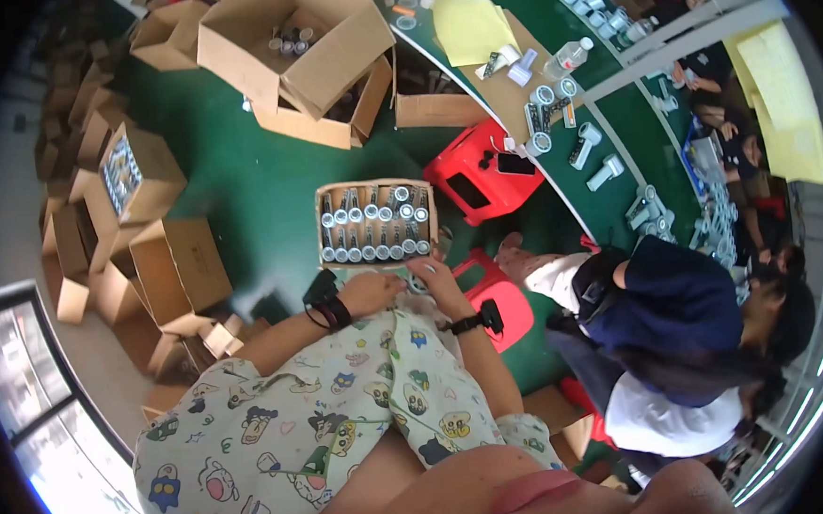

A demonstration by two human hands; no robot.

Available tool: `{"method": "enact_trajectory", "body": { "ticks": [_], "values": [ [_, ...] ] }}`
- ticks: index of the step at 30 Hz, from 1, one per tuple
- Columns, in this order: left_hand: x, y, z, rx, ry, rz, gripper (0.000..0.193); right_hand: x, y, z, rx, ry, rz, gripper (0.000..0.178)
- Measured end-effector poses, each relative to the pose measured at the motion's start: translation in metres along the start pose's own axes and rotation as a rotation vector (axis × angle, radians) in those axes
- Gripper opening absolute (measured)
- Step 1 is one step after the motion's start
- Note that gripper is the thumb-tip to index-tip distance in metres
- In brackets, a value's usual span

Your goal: Assembling electronic components into plastic trays at a factory production line.

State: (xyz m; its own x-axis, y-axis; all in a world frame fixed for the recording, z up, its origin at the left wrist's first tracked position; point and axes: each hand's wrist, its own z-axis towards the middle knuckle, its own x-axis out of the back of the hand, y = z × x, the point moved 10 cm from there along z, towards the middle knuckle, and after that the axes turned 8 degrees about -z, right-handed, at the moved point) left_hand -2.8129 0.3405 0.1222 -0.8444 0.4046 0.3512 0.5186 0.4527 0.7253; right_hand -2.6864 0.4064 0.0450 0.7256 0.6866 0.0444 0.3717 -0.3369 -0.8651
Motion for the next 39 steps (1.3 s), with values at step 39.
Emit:
{"method": "enact_trajectory", "body": {
  "ticks": [39],
  "values": [
    [-0.751,0.089,-0.250,-0.629,-1.005,0.262,0.017,-0.067,0.441,-0.771,-0.091,1.184,1.415,0.023]
  ]
}}
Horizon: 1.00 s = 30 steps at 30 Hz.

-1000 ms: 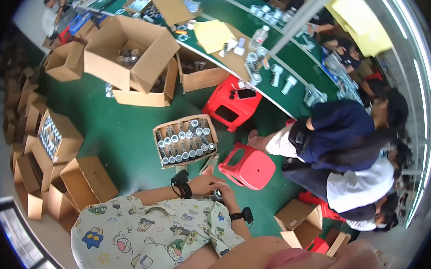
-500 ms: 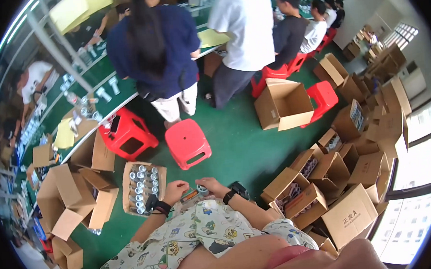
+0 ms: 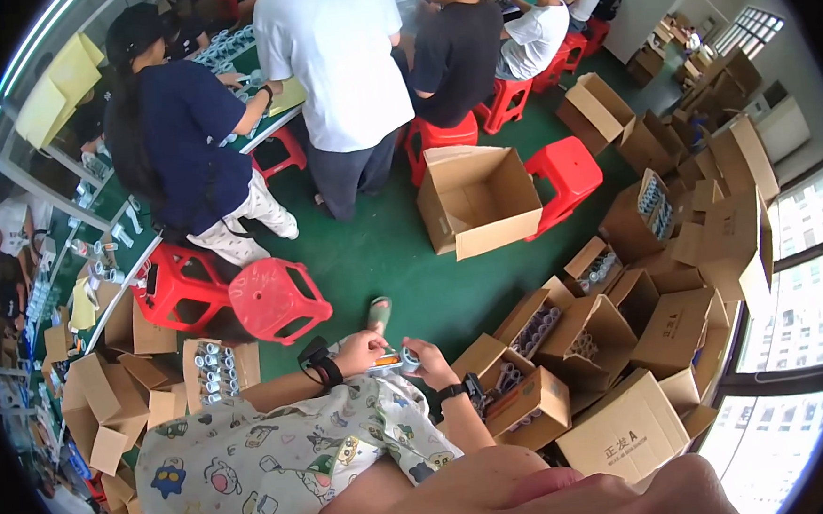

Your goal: Assembling electronic components into plastic trays at a factory production line.

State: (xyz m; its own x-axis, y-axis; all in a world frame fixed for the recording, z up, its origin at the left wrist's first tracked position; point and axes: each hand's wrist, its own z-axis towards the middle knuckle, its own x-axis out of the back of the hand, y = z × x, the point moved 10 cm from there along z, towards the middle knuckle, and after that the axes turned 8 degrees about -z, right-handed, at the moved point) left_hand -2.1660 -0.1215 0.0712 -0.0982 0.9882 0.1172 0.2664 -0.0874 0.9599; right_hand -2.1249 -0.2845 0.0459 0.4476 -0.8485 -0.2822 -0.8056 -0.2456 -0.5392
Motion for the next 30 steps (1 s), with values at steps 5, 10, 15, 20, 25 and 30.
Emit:
{"method": "enact_trajectory", "body": {
  "ticks": [5,10,15,20,25,30],
  "values": [
    [-0.063,0.043,0.127,0.036,-0.198,0.039,0.018,0.107,-0.016,0.019,-0.026,0.205,0.238,0.018],
    [-0.171,0.101,0.224,-0.094,-0.623,0.130,0.019,0.200,-0.071,-0.008,0.076,0.414,0.397,0.018],
    [-0.281,0.141,0.313,0.041,-0.945,0.025,0.037,0.287,-0.147,-0.021,0.249,0.489,0.413,0.018],
    [-0.366,0.152,0.383,0.173,-1.181,0.273,0.042,0.373,-0.188,-0.004,0.206,0.608,0.629,0.018],
    [-0.446,0.171,0.467,0.330,-1.199,0.309,0.050,0.497,-0.253,0.011,0.180,0.597,0.582,0.018],
    [-0.533,0.187,0.578,0.234,-1.035,0.108,0.046,0.616,-0.358,0.010,0.185,0.494,0.488,0.018]
  ]
}}
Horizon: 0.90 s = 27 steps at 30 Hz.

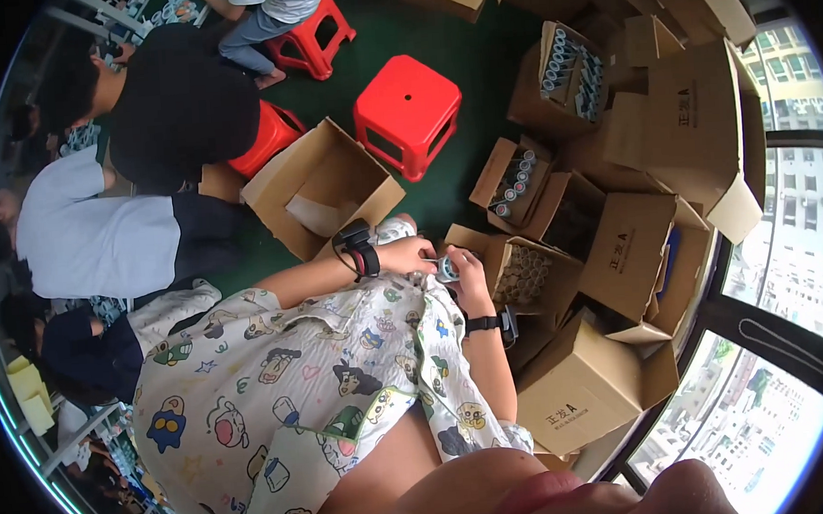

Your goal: Assembling electronic components into plastic trays at a factory production line.

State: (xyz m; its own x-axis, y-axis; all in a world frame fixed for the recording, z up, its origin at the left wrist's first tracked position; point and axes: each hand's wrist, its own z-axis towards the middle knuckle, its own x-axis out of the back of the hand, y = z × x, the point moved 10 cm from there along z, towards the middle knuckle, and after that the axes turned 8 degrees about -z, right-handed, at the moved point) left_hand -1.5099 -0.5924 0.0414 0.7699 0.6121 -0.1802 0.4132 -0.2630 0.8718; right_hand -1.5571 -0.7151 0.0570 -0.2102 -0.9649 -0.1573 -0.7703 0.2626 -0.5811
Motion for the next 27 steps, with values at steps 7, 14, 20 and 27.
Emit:
{"method": "enact_trajectory", "body": {
  "ticks": [7,14,20,27],
  "values": [
    [0.069,0.073,0.149,0.234,-0.011,-0.009,0.041,0.068,-0.137,0.136,0.083,0.016,-0.147,0.025],
    [0.161,0.171,0.308,0.120,0.190,0.286,0.040,0.186,-0.307,0.216,0.389,0.393,-0.618,0.024],
    [0.297,0.241,0.393,0.077,0.492,0.084,0.033,0.385,-0.398,0.259,0.224,0.679,-0.072,0.016],
    [0.408,0.261,0.431,0.044,0.696,-0.265,0.022,0.661,-0.458,0.242,0.211,1.310,-0.411,0.039]
  ]
}}
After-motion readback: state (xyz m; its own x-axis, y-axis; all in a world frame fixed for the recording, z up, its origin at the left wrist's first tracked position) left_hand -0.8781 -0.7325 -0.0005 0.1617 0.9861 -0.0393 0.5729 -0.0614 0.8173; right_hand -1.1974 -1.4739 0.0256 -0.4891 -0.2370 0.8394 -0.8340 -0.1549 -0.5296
